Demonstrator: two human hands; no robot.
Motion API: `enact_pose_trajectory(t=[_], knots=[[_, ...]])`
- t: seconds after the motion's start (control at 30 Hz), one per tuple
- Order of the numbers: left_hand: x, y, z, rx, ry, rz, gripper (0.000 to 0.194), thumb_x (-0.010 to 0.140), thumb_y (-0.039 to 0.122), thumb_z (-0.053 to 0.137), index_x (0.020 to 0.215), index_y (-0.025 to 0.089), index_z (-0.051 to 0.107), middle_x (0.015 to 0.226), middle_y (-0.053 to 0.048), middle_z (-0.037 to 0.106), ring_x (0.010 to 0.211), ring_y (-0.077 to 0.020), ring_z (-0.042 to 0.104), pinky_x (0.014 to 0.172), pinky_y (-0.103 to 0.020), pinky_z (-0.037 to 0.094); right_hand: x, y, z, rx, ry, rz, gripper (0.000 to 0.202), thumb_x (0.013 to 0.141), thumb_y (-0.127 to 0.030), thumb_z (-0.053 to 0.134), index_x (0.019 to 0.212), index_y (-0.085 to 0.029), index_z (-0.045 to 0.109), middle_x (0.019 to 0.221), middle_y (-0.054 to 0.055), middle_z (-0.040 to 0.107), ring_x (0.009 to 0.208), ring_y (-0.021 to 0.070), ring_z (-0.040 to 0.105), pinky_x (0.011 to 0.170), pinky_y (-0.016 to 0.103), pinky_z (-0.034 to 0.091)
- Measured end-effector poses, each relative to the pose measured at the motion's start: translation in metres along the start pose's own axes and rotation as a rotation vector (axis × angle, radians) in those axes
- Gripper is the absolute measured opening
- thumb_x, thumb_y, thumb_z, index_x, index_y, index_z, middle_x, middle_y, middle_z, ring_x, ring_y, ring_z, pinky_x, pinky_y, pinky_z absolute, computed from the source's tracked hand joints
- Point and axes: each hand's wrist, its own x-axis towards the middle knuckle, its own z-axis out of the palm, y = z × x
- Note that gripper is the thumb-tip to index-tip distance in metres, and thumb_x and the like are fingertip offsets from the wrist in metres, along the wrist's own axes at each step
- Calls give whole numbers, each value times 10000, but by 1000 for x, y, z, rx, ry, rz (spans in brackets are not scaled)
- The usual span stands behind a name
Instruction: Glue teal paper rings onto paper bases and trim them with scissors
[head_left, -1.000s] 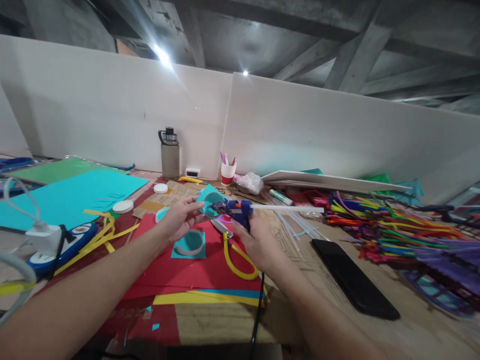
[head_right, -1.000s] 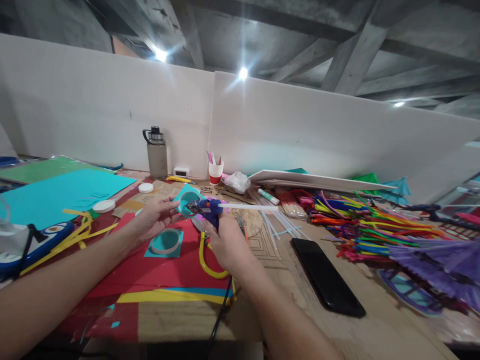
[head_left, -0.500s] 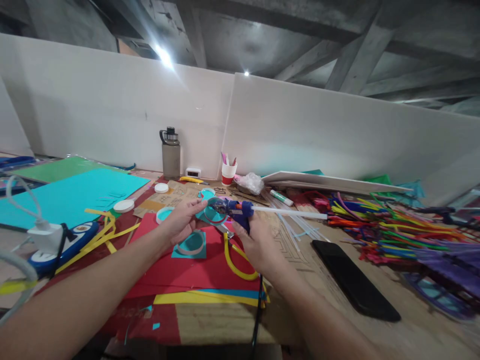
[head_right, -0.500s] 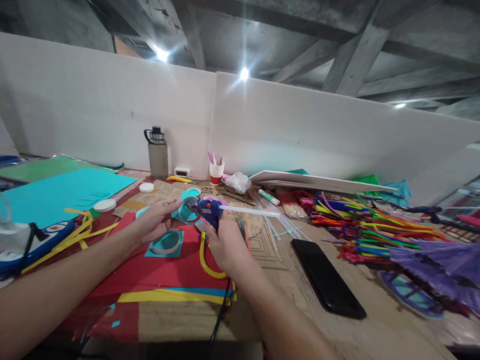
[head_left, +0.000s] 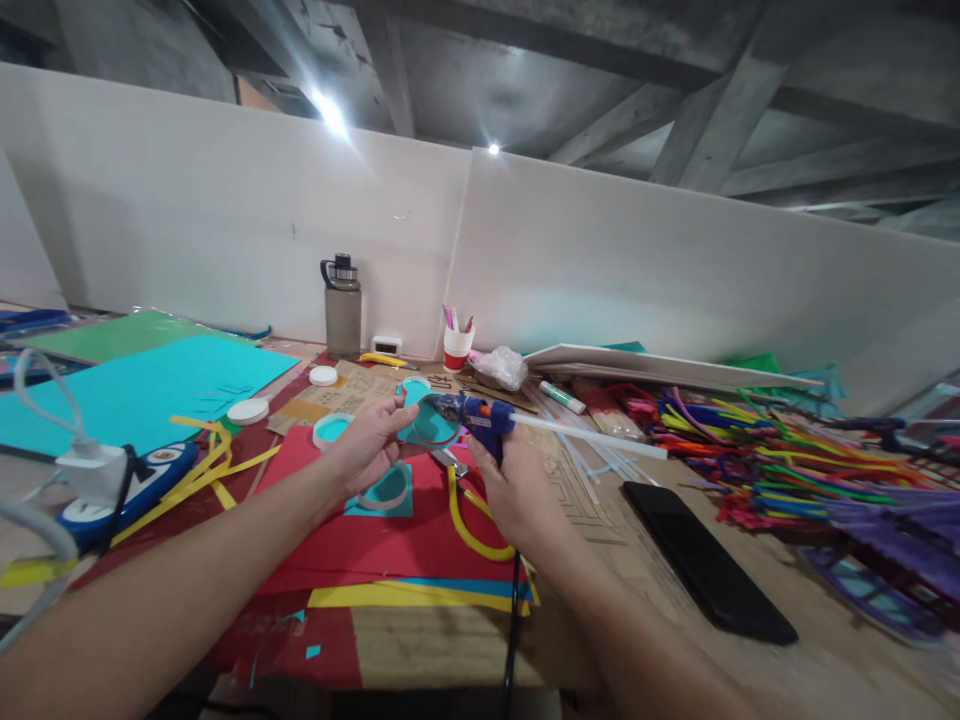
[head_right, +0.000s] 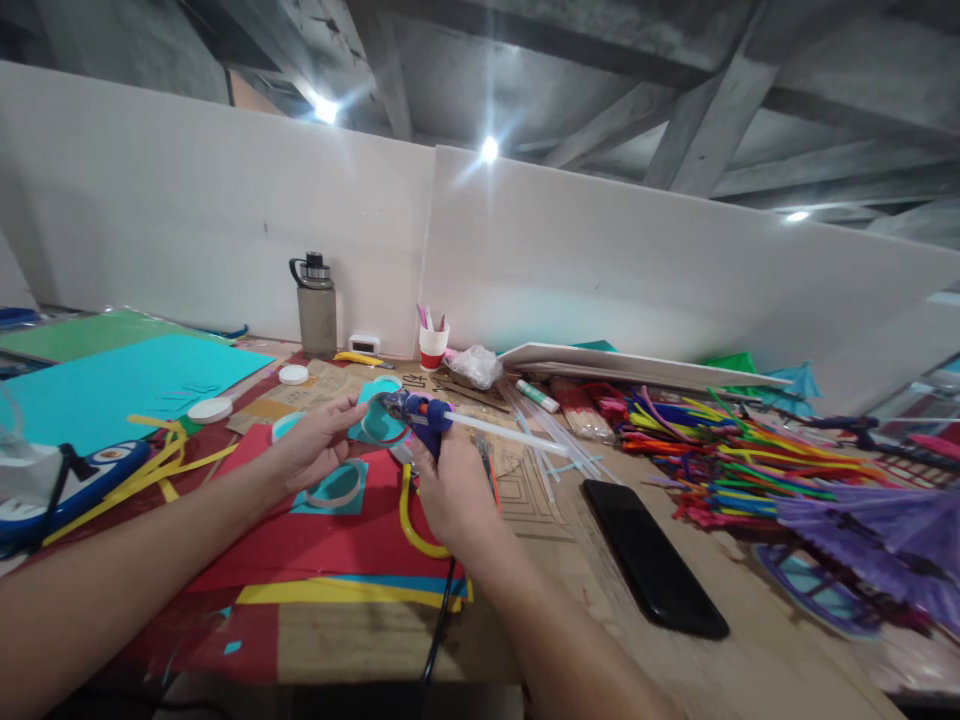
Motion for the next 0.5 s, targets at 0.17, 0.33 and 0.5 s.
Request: enact_pose_trajectory(t=[0.17, 0.33, 0.5], knots=[[1, -3, 0, -1, -6, 2, 184, 820, 219, 587, 987, 143, 600, 931, -92, 696, 853, -205, 673, 822, -395, 544, -1, -2, 0, -28, 13, -12, 322, 901, -318, 423, 1159, -162, 538, 1045, 126, 645, 950, 276, 603, 783, 375, 456], [1, -3, 0, -53, 9, -8, 96, 823, 203, 576, 892, 143, 605, 898, -81, 698, 866, -201, 669, 836, -385, 539, -1, 0, 3, 0, 29, -19, 309, 901, -308, 426, 1135, -155, 558, 1018, 128, 645, 961, 267, 595, 812, 371, 451], [-2, -1, 1, -77, 14, -37, 102, 830, 179, 552, 893, 123, 610, 871, -91, 699, 885, -219, 667, 838, -401, 536, -2, 3, 6, 15, 40, 0, 308, 901, -314, 435, 1129, -147, 555, 1011, 122, 640, 959, 256, 589, 822, 365, 447]])
